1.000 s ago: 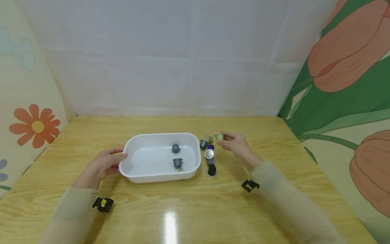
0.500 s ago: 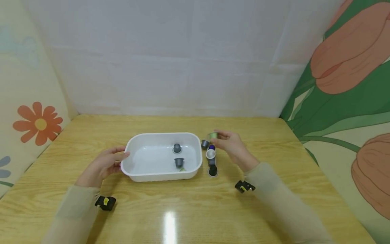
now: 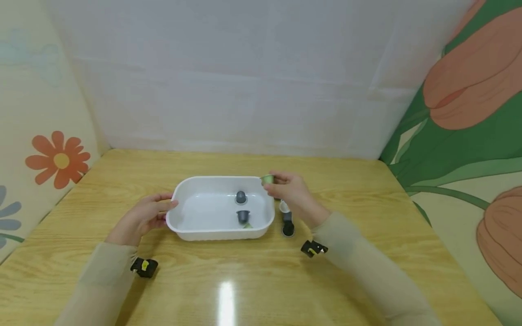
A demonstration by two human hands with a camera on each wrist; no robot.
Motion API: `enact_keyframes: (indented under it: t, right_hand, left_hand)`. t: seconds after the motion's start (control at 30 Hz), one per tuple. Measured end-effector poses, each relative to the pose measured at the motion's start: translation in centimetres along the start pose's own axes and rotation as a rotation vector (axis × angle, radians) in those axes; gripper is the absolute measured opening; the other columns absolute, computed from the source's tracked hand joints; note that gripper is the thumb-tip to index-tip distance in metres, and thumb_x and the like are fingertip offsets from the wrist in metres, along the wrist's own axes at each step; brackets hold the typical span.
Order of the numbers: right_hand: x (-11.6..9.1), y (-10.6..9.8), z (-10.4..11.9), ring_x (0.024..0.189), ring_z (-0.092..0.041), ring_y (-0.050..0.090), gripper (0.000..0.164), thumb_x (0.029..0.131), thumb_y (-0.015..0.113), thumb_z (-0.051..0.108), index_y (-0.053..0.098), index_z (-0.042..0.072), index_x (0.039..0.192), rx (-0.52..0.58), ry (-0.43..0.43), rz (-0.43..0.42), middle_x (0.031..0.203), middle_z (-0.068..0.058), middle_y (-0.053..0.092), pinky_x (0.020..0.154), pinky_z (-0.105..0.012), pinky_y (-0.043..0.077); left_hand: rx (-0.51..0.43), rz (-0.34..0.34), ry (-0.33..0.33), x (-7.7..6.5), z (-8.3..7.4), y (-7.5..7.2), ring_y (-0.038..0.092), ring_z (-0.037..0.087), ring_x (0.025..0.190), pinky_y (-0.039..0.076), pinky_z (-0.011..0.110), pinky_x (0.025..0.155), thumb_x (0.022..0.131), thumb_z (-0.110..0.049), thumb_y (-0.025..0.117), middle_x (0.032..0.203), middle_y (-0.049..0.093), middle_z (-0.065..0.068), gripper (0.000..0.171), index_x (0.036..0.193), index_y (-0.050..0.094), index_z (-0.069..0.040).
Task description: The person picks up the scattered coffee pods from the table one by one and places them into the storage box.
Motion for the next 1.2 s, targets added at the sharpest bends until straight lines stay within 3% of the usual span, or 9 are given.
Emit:
enact_keyframes:
  t: [0.23, 0.57, 0.83, 1.03, 1.2]
  right_hand:
    - [0.7, 2.7, -0.4, 0.116, -0.033, 0.058, 0.056, 0.087, 0.065, -0.007, 0.047, -0.001, 0.139, 0.044, 0.025, 0.060, 0.136, -0.022, 0.052, 0.092, -0.034, 0.050]
    - [1.6, 4.9, -0.9, 0.109, -0.030, 0.062, 0.055, 0.085, 0.066, -0.010, 0.050, -0.002, 0.137, 0.092, 0.060, 0.059, 0.131, -0.021, 0.056, 0.091, -0.035, 0.051]
    - [2.1, 6.4, -1.6, 0.104, -0.029, 0.063, 0.054, 0.086, 0.065, -0.010, 0.048, -0.005, 0.137, 0.037, 0.063, 0.100, 0.130, -0.022, 0.056, 0.092, -0.037, 0.050]
    - [1.9, 7.8, -2.1, 0.098, -0.025, 0.065, 0.055, 0.086, 0.068, -0.006, 0.049, -0.003, 0.138, -0.070, 0.074, 0.135, 0.126, -0.020, 0.059, 0.082, -0.031, 0.054]
    - [1.6, 8.8, -2.2, 0.100, -0.027, 0.064, 0.055, 0.087, 0.067, -0.008, 0.047, -0.005, 0.138, -0.101, 0.064, 0.181, 0.125, -0.022, 0.059, 0.087, -0.036, 0.053]
  left_hand:
    - [0.003, -0.002, -0.003, 0.1, -0.2, 0.3, 0.056, 0.014, 0.073, 0.054, 0.027, 0.065, 0.100, -0.019, 0.056, 0.093, 0.056, 0.001, 0.062, 0.147, 0.024, 0.004]
    - [0.010, -0.003, -0.014, -0.1, 0.0, 0.6, 0.056, 0.014, 0.073, 0.053, 0.027, 0.066, 0.100, -0.020, 0.057, 0.093, 0.056, 0.001, 0.063, 0.147, 0.023, 0.004]
    - [0.000, 0.006, 0.000, -0.4, -0.1, 0.9, 0.056, 0.013, 0.071, 0.053, 0.026, 0.064, 0.100, -0.018, 0.056, 0.089, 0.057, 0.000, 0.061, 0.146, 0.024, 0.005]
    - [-0.006, 0.011, 0.010, -0.3, 0.0, 0.8, 0.056, 0.013, 0.070, 0.053, 0.026, 0.063, 0.100, -0.018, 0.056, 0.088, 0.058, -0.001, 0.061, 0.146, 0.023, 0.006]
    - [-0.009, 0.015, 0.003, -0.4, 0.1, 0.6, 0.056, 0.013, 0.070, 0.053, 0.026, 0.063, 0.100, -0.018, 0.056, 0.088, 0.058, -0.001, 0.062, 0.146, 0.023, 0.005]
Point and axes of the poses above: each hand's wrist, its own x-axis towards the middle knuckle, its own y-axis out of the palm, z = x × y, the point moved 9 cm from there along x, towards the middle knuckle
